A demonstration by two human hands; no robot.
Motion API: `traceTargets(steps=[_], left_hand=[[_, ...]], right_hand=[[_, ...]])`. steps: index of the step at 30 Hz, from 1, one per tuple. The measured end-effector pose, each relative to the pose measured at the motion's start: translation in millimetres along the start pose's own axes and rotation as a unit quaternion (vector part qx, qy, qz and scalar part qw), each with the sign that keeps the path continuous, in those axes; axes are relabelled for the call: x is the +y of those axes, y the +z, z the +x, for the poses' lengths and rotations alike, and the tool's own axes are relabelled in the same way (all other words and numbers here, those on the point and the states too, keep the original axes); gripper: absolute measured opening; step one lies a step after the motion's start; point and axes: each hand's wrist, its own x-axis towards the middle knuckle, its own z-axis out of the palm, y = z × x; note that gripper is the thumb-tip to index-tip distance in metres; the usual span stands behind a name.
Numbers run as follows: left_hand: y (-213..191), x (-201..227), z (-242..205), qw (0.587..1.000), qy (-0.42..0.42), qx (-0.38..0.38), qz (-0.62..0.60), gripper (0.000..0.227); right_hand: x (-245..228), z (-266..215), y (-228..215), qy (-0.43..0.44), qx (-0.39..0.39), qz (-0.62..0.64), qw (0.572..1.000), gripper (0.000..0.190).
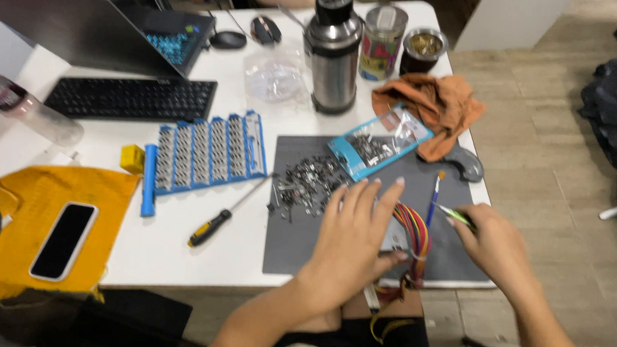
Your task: The person uses a green precision screwdriver to tighten screws on a computer power supply unit. They then turn the unit over to inspect the fan side and proceed to sort through a pile of screws and nuts on the mat, placing them into a small plastic bag.
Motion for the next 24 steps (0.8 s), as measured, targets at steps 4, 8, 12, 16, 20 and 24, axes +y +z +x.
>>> traceTargets(steps=[4, 8, 12, 16, 20, 24], left_hand=[[7, 4, 5, 0.998, -0.02, -0.049, 0.019, 0.121], [1, 7, -5, 0.999, -0.028, -0.022, -0.017, 0.122], [0, 8, -26, 0.981, -0.055, 0.047, -0.181, 0.11], [2, -13, -54, 0.954, -0.103, 0.148, -0.238, 0.096], [-16, -19, -74, 0.912, -0.128, 0.213, -0.326, 0.096], [5, -37, -97, 0.808, -0.136, 0.247, -0.517, 0.097]], right_hand=[[0, -1, 40, -0.064, 0.081, 0.093, 0.99, 0.027], [-22, 11, 54, -0.111, 0.136, 0.096, 0.98, 0.025], [-36, 30, 67, -0.106, 0.126, 0.076, 0.984, 0.022], [-40, 35, 75, -0.106, 0.124, 0.061, 0.985, 0.025], [-43, 26, 69, -0.15, 0.161, 0.067, 0.973, 0.052], [-67, -13, 21, -0.135, 0.02, 0.389, 0.911, 0.071]])
